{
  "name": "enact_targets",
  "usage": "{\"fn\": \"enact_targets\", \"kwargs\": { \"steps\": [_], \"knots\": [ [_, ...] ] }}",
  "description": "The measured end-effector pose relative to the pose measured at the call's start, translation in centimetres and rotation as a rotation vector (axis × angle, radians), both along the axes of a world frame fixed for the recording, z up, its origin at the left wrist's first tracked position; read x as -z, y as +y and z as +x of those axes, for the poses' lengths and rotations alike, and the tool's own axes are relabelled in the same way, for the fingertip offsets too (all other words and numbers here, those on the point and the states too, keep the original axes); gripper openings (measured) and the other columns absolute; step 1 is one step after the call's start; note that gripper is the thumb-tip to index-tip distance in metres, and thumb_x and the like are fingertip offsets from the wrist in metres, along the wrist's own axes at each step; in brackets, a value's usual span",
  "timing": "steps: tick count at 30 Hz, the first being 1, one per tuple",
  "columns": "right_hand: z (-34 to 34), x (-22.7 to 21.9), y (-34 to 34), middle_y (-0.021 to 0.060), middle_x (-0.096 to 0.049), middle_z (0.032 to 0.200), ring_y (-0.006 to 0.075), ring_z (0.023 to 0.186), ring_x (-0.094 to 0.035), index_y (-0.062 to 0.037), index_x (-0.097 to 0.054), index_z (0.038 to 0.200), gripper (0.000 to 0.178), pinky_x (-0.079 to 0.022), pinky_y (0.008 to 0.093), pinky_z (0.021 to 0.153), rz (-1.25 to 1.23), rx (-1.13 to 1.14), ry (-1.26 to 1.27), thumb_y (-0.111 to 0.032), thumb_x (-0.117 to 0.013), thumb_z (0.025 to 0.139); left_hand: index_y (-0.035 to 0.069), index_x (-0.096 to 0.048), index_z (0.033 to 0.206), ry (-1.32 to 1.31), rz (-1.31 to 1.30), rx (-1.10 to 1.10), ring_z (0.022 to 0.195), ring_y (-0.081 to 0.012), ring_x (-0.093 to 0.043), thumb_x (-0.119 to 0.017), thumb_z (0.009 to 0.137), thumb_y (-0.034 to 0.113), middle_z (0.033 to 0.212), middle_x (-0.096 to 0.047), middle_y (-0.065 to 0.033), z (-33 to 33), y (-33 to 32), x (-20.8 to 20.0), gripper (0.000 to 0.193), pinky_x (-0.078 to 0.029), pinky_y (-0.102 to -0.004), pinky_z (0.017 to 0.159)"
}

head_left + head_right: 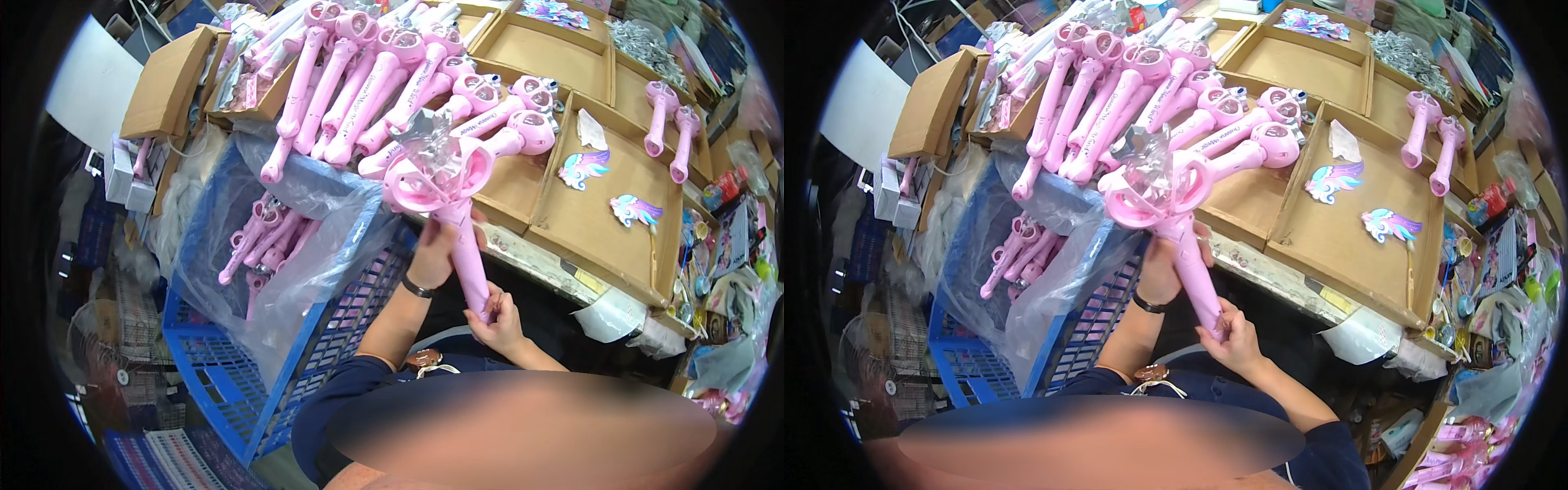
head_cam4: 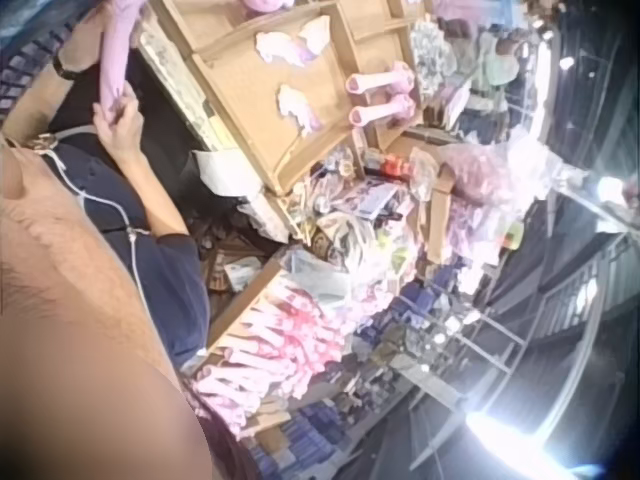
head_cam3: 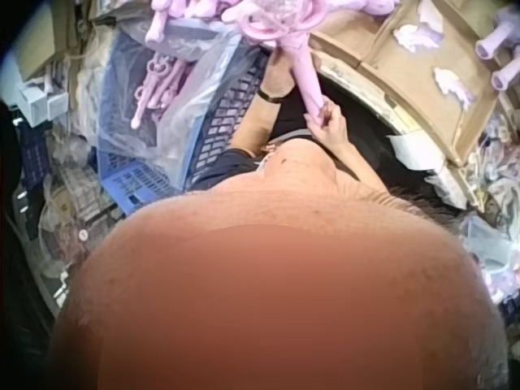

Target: The person assembles pink toy wands by attaching a silver crown and a colorful wing sticker to each wand head. They use a small tool to adjust the crown and a brush to apply adhesive, then place the finished wands on a nearby tray.

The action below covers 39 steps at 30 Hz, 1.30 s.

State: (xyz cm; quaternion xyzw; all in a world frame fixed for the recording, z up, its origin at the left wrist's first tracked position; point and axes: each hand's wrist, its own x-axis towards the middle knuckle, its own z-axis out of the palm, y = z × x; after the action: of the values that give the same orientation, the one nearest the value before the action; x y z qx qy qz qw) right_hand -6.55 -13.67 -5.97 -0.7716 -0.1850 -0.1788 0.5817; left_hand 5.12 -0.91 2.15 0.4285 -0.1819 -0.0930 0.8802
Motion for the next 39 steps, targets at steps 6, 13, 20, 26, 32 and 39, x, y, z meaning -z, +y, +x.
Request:
{"fn": "enact_targets", "kwargs": {
  "steps": [6, 13, 20, 26, 32, 39],
  "knots": [
    [1.5, -4.0, -2.8, 0.0184, -0.062, 0.102, 0.0285, 0.084, -0.064, 0.0006, -0.054, 0.096, 0.023, -0.051, 0.0339, 0.075, 0.059, 0.081, 0.136, -0.021, -0.050, 0.093, -0.003, -0.049, 0.117, -0.005, 0.036, -0.256, 0.071, -0.0172, -0.057, -0.045, 0.076, 0.073, 0.101, -0.061, -0.0157, 2.7, 2.6, -0.2, 0.087, -0.046, -0.0271, 0.059],
    [8.0, -8.6, -14.5, 0.0168, -0.060, 0.085, 0.0345, 0.077, -0.058, -0.0015, -0.061, 0.088, 0.027, -0.047, 0.0420, 0.068, -0.875, 0.492, 0.345, -0.027, -0.055, 0.087, -0.002, -0.048, 0.114, 0.106, 0.106, 0.040, 0.065, -0.0184, -0.057, -0.063, 0.067, 0.068, 0.090, -0.059, -0.0116, 0.2, 5.8, 0.8, 0.086, -0.046, -0.0295, 0.055],
    [16.0, -4.4, -17.4, 0.0198, -0.062, 0.078, 0.0348, 0.080, -0.061, -0.0017, -0.061, 0.079, 0.025, -0.048, 0.0446, 0.072, -0.871, 0.515, -0.065, -0.027, -0.059, 0.081, 0.000, -0.038, 0.128, 0.360, 0.078, 0.345, 0.058, -0.0147, -0.051, -0.046, 0.067, 0.081, 0.107, -0.057, -0.0210, -3.1, 7.2, 2.0, 0.102, -0.039, -0.0256, 0.047],
    [18.4, -6.6, -17.7, 0.0162, -0.061, 0.081, 0.0318, 0.083, -0.060, -0.0024, -0.059, 0.073, 0.012, -0.046, 0.0430, 0.072, -1.128, 0.581, 0.222, -0.013, -0.059, 0.077, -0.002, -0.029, 0.137, 0.446, -0.389, 0.554, 0.057, -0.0145, -0.048, -0.051, 0.066, 0.079, 0.139, -0.026, -0.0322, -3.3, 7.6, 2.1, 0.110, -0.038, -0.0219, 0.041],
    [8.7, -11.0, -8.7, 0.0047, -0.056, 0.077, 0.0223, 0.075, -0.054, -0.0101, -0.062, 0.075, 0.010, -0.042, 0.0375, 0.069, -0.661, 0.612, -0.534, -0.008, -0.064, 0.065, 0.004, -0.020, 0.142, 0.617, -0.827, 0.950, 0.107, -0.0446, -0.054, -0.066, 0.064, 0.069, 0.147, 0.001, -0.0286, -1.2, 4.7, 2.4, 0.112, -0.051, -0.0280, 0.052],
    [4.4, -8.1, -3.6, -0.0013, -0.056, 0.090, 0.0166, 0.091, -0.055, -0.0199, -0.061, 0.079, 0.011, -0.040, 0.0367, 0.083, -0.505, 0.396, -0.886, -0.020, -0.064, 0.069, 0.002, -0.017, 0.141, 0.674, -0.811, 1.000, 0.094, -0.0402, -0.057, -0.063, 0.066, 0.070, 0.146, -0.009, -0.0289, -1.6, 1.7, 2.9, 0.112, -0.056, -0.0330, 0.052]
  ]
}}
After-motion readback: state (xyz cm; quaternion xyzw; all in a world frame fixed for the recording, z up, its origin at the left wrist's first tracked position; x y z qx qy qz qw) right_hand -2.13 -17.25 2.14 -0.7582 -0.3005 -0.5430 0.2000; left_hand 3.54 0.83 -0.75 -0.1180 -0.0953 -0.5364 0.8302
